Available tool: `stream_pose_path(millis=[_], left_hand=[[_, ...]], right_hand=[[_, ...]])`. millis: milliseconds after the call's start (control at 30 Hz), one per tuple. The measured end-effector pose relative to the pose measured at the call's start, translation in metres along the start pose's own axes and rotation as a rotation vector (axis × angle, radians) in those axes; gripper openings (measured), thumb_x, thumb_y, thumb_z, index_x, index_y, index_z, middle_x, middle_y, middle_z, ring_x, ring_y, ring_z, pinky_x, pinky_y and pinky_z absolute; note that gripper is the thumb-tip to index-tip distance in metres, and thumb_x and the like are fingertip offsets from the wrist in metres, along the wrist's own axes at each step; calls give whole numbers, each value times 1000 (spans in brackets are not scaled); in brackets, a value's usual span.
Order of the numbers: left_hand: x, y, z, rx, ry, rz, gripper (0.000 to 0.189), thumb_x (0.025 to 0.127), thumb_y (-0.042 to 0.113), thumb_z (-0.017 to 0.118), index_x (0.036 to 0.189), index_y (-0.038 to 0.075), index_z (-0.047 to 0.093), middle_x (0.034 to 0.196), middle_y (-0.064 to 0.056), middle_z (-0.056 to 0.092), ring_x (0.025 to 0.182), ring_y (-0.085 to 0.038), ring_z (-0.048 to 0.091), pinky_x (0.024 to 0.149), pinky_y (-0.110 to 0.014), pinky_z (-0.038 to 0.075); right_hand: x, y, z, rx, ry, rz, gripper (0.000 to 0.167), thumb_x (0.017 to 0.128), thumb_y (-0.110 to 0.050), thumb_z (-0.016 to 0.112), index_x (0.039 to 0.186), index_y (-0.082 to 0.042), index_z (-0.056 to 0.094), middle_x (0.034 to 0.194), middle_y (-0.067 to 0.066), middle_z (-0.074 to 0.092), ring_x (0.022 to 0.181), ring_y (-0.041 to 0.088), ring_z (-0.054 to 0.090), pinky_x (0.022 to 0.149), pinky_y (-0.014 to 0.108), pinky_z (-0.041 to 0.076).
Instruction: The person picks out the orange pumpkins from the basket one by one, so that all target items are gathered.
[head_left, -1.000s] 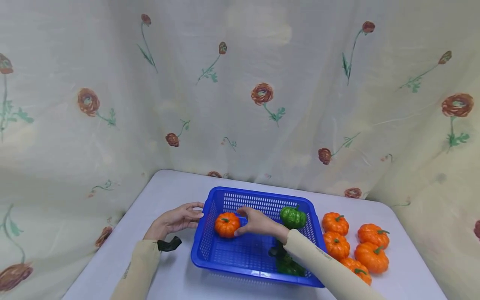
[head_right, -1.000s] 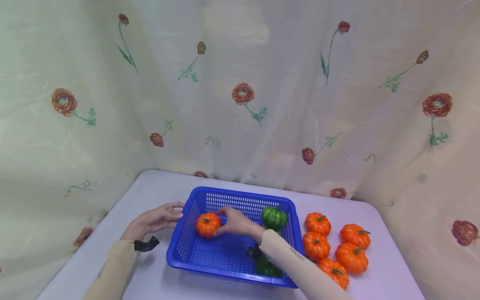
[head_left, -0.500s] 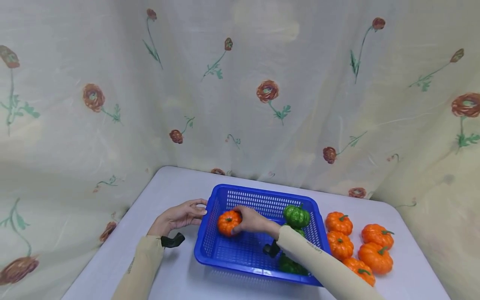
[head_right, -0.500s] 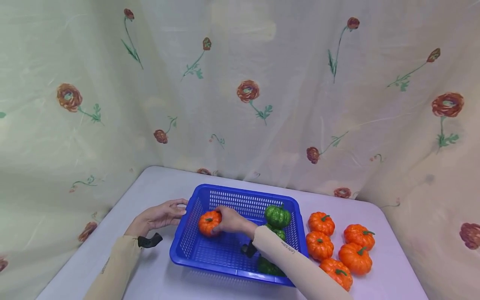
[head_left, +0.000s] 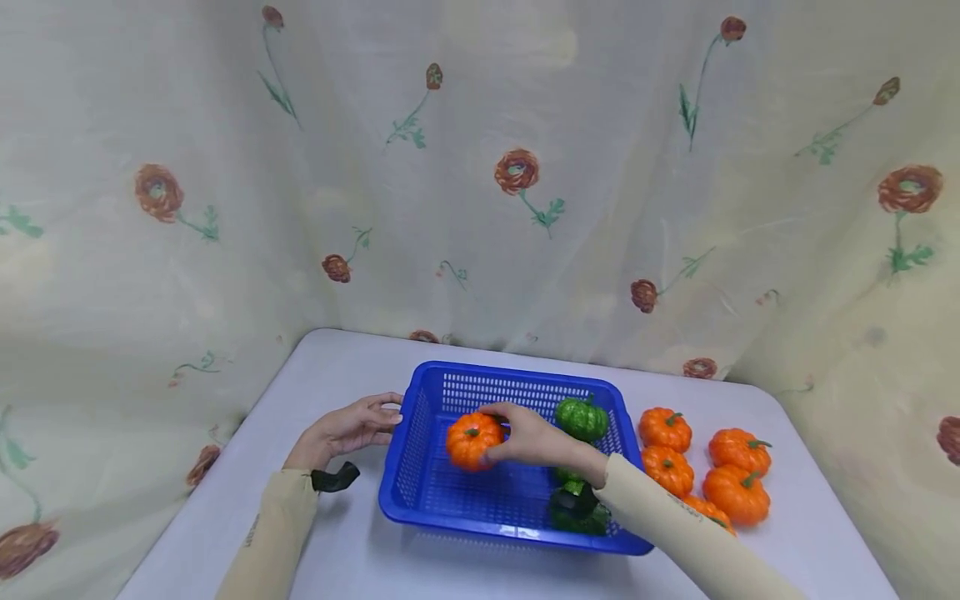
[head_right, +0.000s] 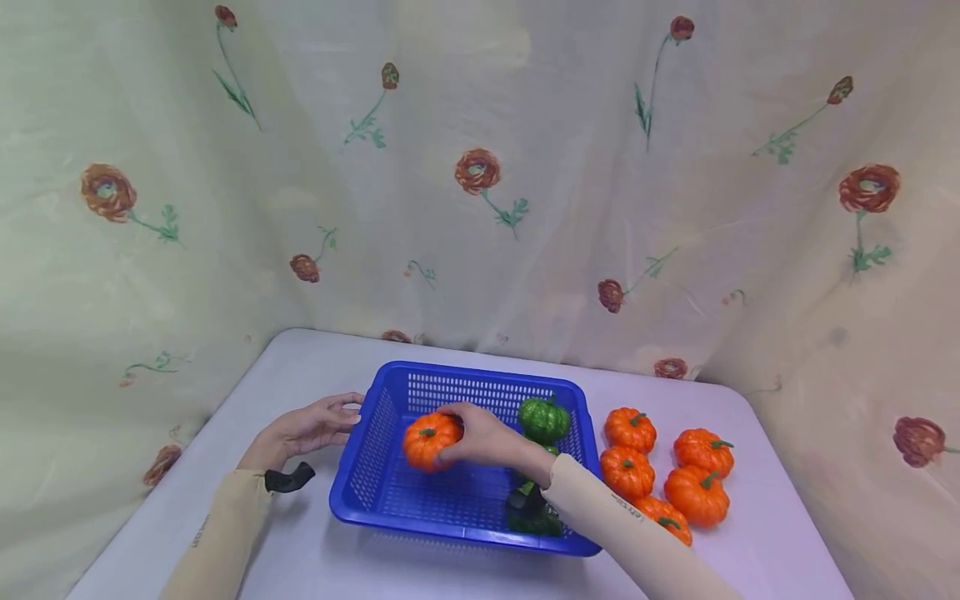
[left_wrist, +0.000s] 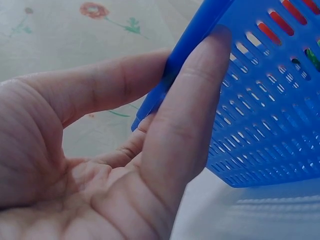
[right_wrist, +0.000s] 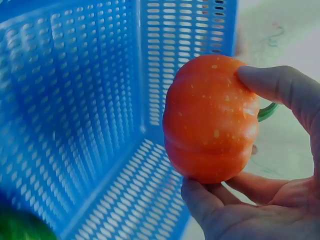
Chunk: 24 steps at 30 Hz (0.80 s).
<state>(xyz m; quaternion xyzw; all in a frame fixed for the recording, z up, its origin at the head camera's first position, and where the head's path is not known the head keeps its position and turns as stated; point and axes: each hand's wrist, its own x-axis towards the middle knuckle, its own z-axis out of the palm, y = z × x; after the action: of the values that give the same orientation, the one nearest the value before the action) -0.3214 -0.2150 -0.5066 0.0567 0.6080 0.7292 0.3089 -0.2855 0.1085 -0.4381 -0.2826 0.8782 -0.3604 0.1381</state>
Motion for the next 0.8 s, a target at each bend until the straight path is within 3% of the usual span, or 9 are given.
stream_pose_path(millis=[267,400,567,800], left_hand=[[1,-1,0,-11,-39,17,41,95,6,56,131,5,37,106,-5,69,96,-17,64,85,-32,58],[-1,-4,1,1,-19,8,41,96,7,56,132,5,37,107,-6,69,97,-19,65,87,-34,58],[-1,-4,3,-5,9,-7,45,94,9,59,133,6,37,108,-6,69,98,-20,66,87,-35,58],[0,-2,4,-2,-4,-3,40,96,9,57,130,8,38,107,-5,69,97,-18,65,85,-33,58]], right_hand=[[-54,2,-37,-24,110,56,71,76,-26,80,137,-7,49,132,14,54,114,29,56,93,47,54],[-89,4,-53,14,150,160,74,77,-30,81,140,-13,47,138,16,48,119,34,55,94,46,54],[-138,17,-72,32,184,285,77,79,-38,78,143,-16,42,146,20,41,127,41,47,101,55,46],[-200,49,-80,34,256,444,81,80,-42,75,145,-11,39,147,25,38,130,47,43,100,55,47]])
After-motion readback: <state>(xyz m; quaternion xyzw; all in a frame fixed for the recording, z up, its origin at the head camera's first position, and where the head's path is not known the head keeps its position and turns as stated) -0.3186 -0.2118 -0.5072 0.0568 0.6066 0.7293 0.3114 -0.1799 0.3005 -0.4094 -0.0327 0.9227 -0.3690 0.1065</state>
